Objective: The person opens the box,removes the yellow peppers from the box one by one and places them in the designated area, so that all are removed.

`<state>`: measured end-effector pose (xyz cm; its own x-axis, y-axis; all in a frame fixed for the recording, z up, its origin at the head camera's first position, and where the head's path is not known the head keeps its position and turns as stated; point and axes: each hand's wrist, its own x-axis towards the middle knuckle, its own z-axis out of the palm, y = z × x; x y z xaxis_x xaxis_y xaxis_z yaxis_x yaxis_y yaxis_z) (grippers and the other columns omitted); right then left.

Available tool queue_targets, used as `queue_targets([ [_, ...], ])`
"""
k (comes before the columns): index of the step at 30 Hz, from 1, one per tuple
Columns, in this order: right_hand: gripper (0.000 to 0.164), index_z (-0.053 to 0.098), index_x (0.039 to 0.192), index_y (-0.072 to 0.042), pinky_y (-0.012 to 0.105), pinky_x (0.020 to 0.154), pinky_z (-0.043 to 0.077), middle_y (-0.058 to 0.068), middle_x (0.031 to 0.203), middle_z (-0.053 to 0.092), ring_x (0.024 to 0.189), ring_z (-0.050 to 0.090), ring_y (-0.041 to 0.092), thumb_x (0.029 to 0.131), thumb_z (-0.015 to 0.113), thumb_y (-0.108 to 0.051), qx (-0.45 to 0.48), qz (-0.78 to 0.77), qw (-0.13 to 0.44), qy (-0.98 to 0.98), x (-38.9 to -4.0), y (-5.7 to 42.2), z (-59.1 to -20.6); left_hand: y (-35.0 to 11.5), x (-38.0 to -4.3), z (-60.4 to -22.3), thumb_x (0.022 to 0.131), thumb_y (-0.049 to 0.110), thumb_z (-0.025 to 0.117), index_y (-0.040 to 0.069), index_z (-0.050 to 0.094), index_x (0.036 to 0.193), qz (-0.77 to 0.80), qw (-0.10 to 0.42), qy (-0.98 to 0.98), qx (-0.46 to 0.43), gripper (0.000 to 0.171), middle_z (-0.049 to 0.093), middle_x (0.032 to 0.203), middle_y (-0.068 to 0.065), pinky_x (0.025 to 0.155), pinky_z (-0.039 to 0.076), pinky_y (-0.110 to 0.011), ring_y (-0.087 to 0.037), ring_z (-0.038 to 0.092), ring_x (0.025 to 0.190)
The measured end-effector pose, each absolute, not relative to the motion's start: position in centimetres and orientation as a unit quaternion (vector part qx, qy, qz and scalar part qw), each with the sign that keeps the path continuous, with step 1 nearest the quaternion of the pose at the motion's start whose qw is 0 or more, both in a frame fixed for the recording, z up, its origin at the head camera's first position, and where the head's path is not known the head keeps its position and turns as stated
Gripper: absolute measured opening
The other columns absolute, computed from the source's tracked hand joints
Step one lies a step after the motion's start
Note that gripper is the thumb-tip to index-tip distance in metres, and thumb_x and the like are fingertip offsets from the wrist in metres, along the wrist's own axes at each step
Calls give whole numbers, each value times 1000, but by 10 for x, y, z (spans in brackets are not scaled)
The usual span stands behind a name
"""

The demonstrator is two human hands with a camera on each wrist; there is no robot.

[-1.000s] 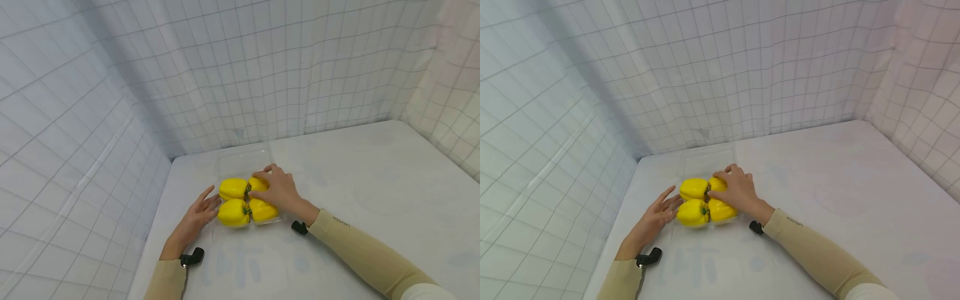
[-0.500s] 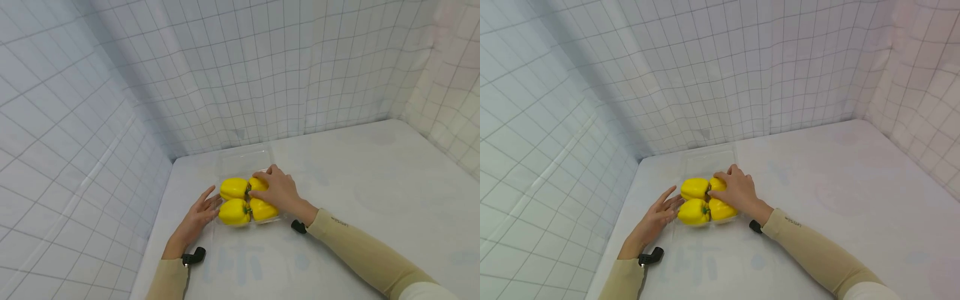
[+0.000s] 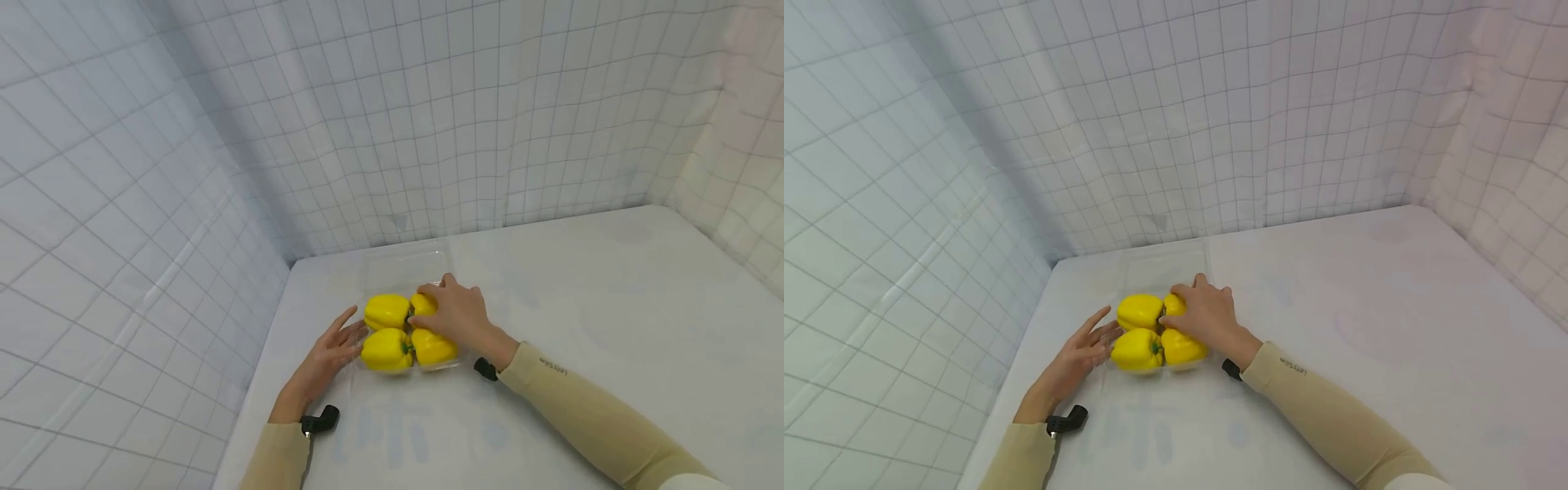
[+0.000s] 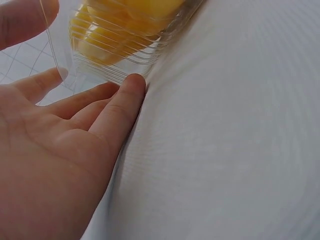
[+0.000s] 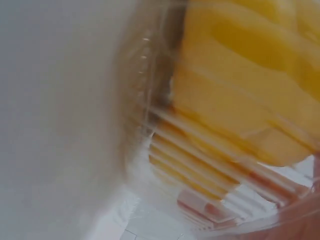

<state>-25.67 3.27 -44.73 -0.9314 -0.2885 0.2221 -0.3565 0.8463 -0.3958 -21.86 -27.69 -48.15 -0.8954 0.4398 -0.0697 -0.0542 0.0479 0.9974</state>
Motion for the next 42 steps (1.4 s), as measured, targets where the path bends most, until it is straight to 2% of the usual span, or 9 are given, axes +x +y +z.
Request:
queue_targets([
  [7,70,66,132,-28,42,69,33,4,102,53,77,54,20,76,73,-70,138,209,62,-966,-255,32,-445,-273,-222,-487,101,12,57,30,18,162,672,191,702,142,75,27,163,-8,115,31,-45,-26,28,149],
  [11,67,68,131,-27,44,70,32,4,101,53,79,54,20,77,73,-67,131,205,61,-968,-254,32,-448,-272,-225,-491,101,10,55,30,17,162,672,203,698,141,75,28,163,-7,114,32,-42,-25,29,148],
  [19,58,70,127,-25,41,65,31,4,95,51,76,47,19,79,73,-57,151,213,80,-962,-256,28,-442,-274,-223,-488,103,8,53,31,17,162,675,192,699,139,73,29,162,-7,114,34,-42,-24,31,148],
  [24,56,70,127,-24,38,65,33,6,97,51,74,50,21,78,74,-51,153,232,71,-958,-256,25,-436,-274,-220,-485,103,8,52,30,17,162,677,186,700,129,73,29,162,-6,114,33,-44,-24,32,147],
  [28,55,70,128,-25,37,67,35,6,101,52,79,51,22,78,75,-48,154,238,72,-956,-257,25,-436,-274,-217,-485,104,9,51,31,16,162,679,188,698,127,72,28,163,-5,115,32,-44,-23,30,148],
  [35,54,69,130,-22,34,65,47,8,107,52,80,53,23,79,75,-39,160,290,73,-941,-256,26,-435,-275,-218,-483,104,9,51,30,15,163,670,188,706,132,72,27,163,-3,115,31,-45,-23,28,149],
  [42,53,68,130,-21,35,68,50,8,110,52,84,54,23,80,77,-36,171,318,78,-929,-259,29,-430,-277,-221,-482,105,9,50,30,14,163,664,188,711,132,72,27,162,-1,116,29,-46,-21,28,149],
])
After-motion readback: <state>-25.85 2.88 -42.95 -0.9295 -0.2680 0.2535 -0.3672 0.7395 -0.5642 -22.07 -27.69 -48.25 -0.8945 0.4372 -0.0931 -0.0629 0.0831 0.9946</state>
